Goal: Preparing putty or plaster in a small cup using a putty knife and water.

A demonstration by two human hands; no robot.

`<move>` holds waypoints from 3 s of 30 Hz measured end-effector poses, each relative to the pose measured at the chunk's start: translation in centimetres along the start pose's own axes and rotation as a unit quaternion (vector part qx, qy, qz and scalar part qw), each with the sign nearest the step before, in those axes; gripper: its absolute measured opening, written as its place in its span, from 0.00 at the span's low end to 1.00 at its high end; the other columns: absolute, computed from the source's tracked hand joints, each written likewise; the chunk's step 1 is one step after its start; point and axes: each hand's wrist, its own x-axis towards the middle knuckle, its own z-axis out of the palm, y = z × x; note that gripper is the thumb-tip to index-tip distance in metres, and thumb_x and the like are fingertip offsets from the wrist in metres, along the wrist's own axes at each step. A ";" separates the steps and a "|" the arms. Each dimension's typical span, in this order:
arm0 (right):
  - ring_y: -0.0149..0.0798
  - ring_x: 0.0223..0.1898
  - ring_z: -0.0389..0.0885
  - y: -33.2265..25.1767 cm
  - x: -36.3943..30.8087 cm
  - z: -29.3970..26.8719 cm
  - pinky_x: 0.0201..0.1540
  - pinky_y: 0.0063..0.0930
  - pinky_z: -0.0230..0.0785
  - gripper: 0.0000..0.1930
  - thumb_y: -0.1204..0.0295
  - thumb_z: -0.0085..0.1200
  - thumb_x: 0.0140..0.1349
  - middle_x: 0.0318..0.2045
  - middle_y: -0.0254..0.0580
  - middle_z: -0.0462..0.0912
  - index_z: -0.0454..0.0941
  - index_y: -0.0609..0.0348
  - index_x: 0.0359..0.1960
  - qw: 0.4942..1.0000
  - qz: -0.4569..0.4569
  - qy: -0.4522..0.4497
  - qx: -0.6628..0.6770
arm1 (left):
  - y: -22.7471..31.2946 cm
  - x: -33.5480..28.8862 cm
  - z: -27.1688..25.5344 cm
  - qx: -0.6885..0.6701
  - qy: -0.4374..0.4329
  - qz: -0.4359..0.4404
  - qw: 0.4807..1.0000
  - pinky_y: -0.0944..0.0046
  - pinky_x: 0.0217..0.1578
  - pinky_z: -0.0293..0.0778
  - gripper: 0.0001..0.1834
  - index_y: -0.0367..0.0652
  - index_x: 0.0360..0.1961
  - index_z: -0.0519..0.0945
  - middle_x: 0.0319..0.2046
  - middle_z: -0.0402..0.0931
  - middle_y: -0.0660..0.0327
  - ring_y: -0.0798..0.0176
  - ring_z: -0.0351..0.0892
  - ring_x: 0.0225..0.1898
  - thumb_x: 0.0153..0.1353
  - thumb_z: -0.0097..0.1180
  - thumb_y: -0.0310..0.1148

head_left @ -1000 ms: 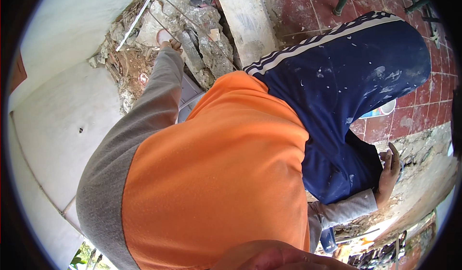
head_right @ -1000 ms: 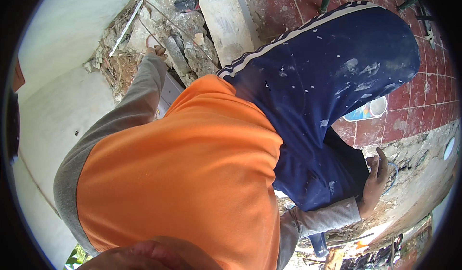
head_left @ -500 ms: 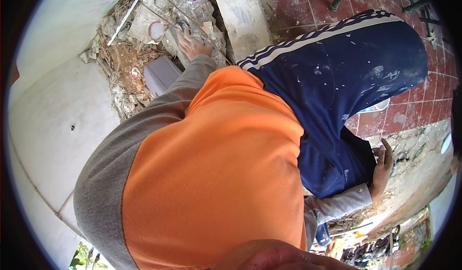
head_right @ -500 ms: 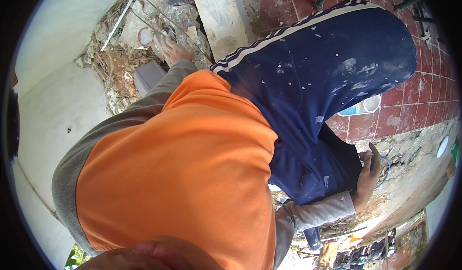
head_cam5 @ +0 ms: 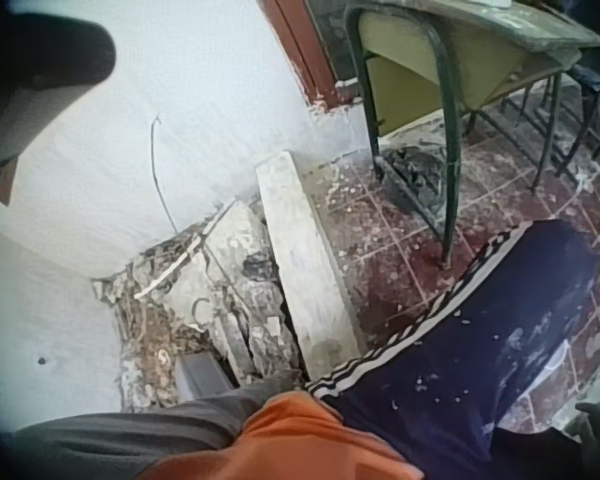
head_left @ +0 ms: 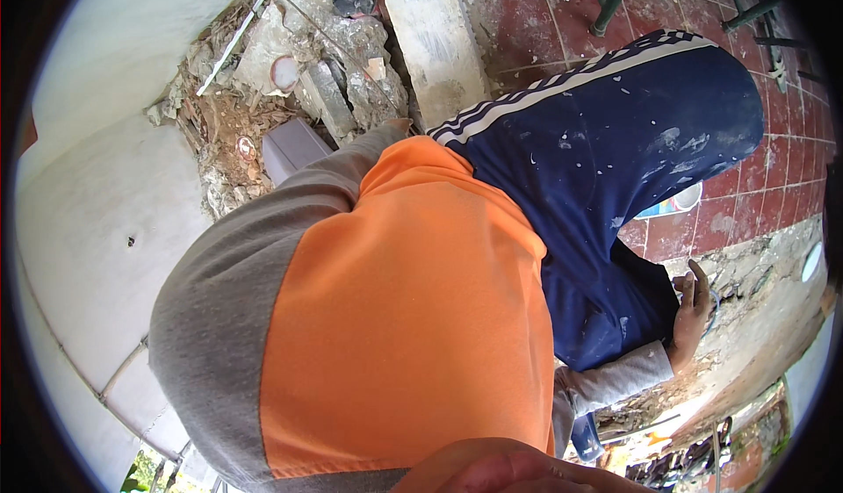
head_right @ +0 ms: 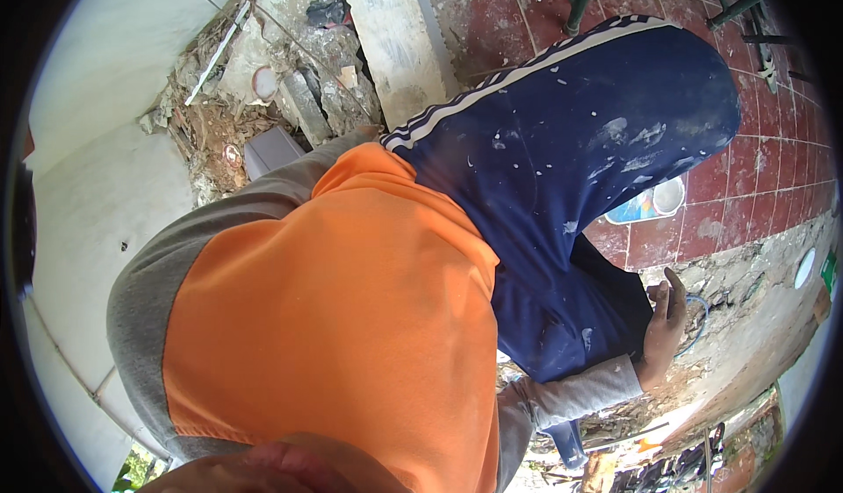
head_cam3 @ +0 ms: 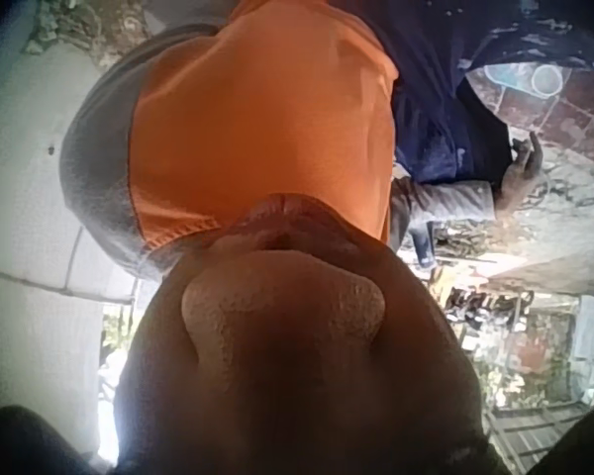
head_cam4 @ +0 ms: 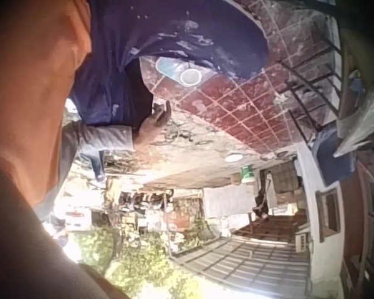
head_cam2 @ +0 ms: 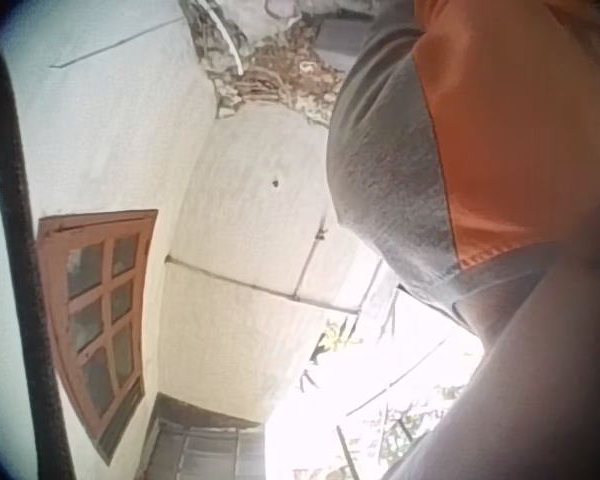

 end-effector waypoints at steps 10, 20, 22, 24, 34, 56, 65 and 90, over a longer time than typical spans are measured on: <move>0.36 0.40 0.77 0.1 0.0 -0.2 0.48 0.30 0.68 0.20 0.64 0.40 0.72 0.37 0.47 0.79 0.69 0.63 0.58 1.000 -0.001 -0.007 0.023 | 0.9 4.0 1.9 0.048 0.021 0.014 0.999 0.57 0.51 0.71 0.27 0.38 0.52 0.75 0.50 0.74 0.45 0.46 0.75 0.53 0.62 0.48 0.50; 0.35 0.39 0.77 0.2 0.1 -0.1 0.45 0.30 0.68 0.18 0.64 0.40 0.72 0.35 0.46 0.79 0.71 0.61 0.57 1.000 0.006 0.002 0.015 | 13.0 -4.1 -13.8 -0.570 -0.045 0.227 0.788 0.59 0.23 0.60 0.20 0.50 0.17 0.59 0.11 0.53 0.65 0.64 0.55 0.14 0.69 0.37 0.39; 0.35 0.39 0.76 0.0 0.0 -0.1 0.45 0.30 0.67 0.18 0.64 0.41 0.71 0.35 0.46 0.79 0.71 0.61 0.57 1.000 0.019 0.003 0.022 | 16.8 -9.2 -18.3 -0.655 -0.122 0.244 0.704 0.58 0.25 0.59 0.21 0.52 0.16 0.54 0.10 0.47 0.69 0.68 0.50 0.13 0.70 0.32 0.37; 0.35 0.39 0.77 -0.2 0.1 -0.1 0.45 0.30 0.67 0.18 0.64 0.42 0.71 0.35 0.46 0.78 0.71 0.61 0.57 0.999 -0.010 0.005 0.043 | 20.1 -13.7 -21.7 -0.754 -0.225 0.248 0.566 0.55 0.32 0.60 0.20 0.51 0.18 0.55 0.11 0.48 0.70 0.68 0.52 0.13 0.71 0.28 0.36; 0.35 0.37 0.78 -6.8 -1.6 -1.1 0.44 0.26 0.68 0.12 0.76 0.55 0.61 0.34 0.42 0.81 0.78 0.64 0.46 0.940 -0.200 0.276 -0.028 | 28.1 -35.0 -7.5 -0.582 -0.526 0.308 0.537 0.48 0.46 0.66 0.13 0.43 0.38 0.70 0.30 0.69 0.58 0.56 0.68 0.37 0.72 0.33 0.37; 0.41 0.33 0.71 -14.2 -1.1 -6.3 0.37 0.35 0.61 0.17 0.55 0.55 0.56 0.30 0.39 0.75 0.77 0.57 0.31 0.772 -0.344 0.485 -0.225 | 21.9 -56.2 10.3 -0.074 -0.846 0.194 0.491 0.61 0.60 0.60 0.21 0.34 0.53 0.68 0.54 0.69 0.51 0.60 0.69 0.56 0.73 0.34 0.41; 0.31 0.26 0.73 -5.3 -6.4 -7.2 0.35 0.22 0.66 0.10 0.72 0.64 0.53 0.23 0.39 0.76 0.74 0.62 0.27 0.816 -0.142 0.558 -0.045 | 23.2 -58.0 2.2 0.155 -0.229 0.947 0.162 0.56 0.57 0.65 0.27 0.35 0.55 0.73 0.50 0.74 0.49 0.49 0.72 0.55 0.54 0.61 0.33; 0.41 0.26 0.75 -2.8 -13.3 -8.9 0.30 0.33 0.64 0.11 0.63 0.59 0.55 0.22 0.35 0.76 0.73 0.55 0.29 0.680 -0.091 0.668 -0.288 | 20.9 -70.2 16.9 0.186 -0.222 0.955 -0.061 0.58 0.39 0.67 0.06 0.37 0.35 0.78 0.33 0.79 0.55 0.53 0.76 0.33 0.60 0.50 0.25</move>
